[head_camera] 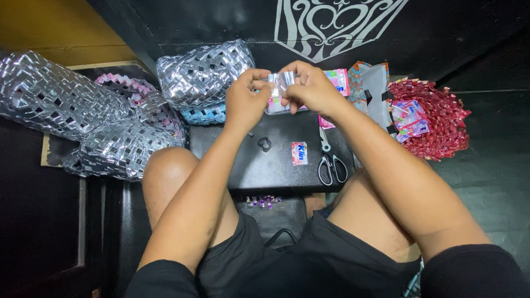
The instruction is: The person unfolds and flattens several small plastic detergent packets by hand on a low workspace.
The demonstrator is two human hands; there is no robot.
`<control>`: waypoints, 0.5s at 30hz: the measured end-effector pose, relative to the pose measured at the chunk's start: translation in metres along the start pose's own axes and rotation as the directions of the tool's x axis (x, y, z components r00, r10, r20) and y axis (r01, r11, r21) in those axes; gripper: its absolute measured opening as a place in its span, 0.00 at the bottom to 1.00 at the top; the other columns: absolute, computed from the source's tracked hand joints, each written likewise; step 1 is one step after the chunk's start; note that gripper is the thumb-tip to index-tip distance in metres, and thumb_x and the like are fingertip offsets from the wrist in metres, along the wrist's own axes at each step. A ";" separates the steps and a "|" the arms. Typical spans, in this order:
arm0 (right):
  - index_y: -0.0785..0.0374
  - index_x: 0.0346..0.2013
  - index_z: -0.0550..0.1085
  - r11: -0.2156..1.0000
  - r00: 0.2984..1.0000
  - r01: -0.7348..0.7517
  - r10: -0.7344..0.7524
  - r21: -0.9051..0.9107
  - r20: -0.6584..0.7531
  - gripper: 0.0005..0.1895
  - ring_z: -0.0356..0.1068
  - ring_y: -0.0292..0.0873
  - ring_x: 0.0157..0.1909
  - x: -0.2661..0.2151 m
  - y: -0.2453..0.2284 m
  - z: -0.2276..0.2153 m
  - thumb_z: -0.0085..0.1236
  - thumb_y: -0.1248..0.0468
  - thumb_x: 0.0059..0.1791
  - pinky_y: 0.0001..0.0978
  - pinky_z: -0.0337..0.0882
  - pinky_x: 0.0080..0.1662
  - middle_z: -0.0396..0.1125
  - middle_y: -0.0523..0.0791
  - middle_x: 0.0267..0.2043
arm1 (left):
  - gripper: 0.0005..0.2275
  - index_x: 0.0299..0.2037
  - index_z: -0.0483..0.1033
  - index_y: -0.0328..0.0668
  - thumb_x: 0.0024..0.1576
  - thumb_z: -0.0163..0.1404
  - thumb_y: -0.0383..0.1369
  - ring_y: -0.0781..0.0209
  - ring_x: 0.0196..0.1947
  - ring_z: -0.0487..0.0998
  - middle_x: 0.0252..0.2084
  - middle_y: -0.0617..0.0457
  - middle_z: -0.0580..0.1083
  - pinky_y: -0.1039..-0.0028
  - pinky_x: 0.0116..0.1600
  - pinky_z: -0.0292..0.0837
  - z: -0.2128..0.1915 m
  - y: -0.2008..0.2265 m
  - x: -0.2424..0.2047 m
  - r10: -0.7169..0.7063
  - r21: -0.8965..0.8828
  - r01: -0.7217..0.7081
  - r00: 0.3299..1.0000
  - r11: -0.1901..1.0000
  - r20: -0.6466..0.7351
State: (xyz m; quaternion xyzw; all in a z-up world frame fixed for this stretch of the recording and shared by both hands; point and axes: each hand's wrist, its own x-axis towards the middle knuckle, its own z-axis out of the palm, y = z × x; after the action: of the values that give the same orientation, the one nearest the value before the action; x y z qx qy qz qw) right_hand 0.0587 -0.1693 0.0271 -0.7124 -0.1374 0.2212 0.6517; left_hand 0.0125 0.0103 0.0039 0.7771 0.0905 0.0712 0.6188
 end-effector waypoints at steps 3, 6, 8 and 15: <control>0.70 0.59 0.65 0.998 1.000 -0.022 0.021 0.052 0.007 0.24 0.72 0.40 0.17 -0.003 -0.007 0.000 0.56 0.73 0.48 0.26 0.74 0.22 0.72 0.56 0.24 | 0.11 0.45 0.81 0.45 0.52 0.57 0.29 0.67 0.23 0.80 0.33 0.52 0.83 0.78 0.28 0.74 -0.002 -0.002 0.000 0.009 0.070 -0.008 1.000 0.998 -0.024; 0.71 0.58 0.66 0.999 1.000 -0.028 0.029 -0.032 0.012 0.23 0.72 0.38 0.18 -0.001 0.000 -0.003 0.57 0.72 0.48 0.24 0.74 0.23 0.72 0.54 0.25 | 0.10 0.44 0.81 0.48 0.52 0.58 0.31 0.69 0.23 0.77 0.33 0.56 0.83 0.77 0.29 0.71 -0.004 0.006 -0.004 0.032 0.160 -0.023 0.998 0.987 -0.056; 0.70 0.53 0.68 0.982 0.999 -0.031 0.032 -0.185 0.006 0.20 0.72 0.38 0.18 0.004 0.011 -0.006 0.55 0.72 0.46 0.25 0.72 0.23 0.72 0.52 0.23 | 0.09 0.43 0.81 0.50 0.53 0.58 0.33 0.67 0.24 0.77 0.33 0.58 0.83 0.75 0.31 0.71 -0.006 0.017 -0.011 0.063 0.205 -0.043 0.994 0.978 -0.090; 0.57 0.49 0.80 0.338 0.973 0.064 0.188 -0.939 0.134 0.17 0.77 0.59 0.46 0.003 0.038 -0.008 0.58 0.57 0.48 0.53 0.76 0.48 0.77 0.53 0.37 | 0.07 0.41 0.80 0.53 0.54 0.57 0.34 0.61 0.24 0.78 0.31 0.59 0.82 0.71 0.32 0.72 -0.005 0.017 -0.013 0.160 0.240 -0.119 0.974 0.963 -0.159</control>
State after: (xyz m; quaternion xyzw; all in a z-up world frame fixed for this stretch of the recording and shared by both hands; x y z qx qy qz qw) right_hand 0.0616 -0.1795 -0.0099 -0.9325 -0.2825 0.2035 0.0960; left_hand -0.0006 0.0081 0.0212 0.8382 0.0975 0.1726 0.5081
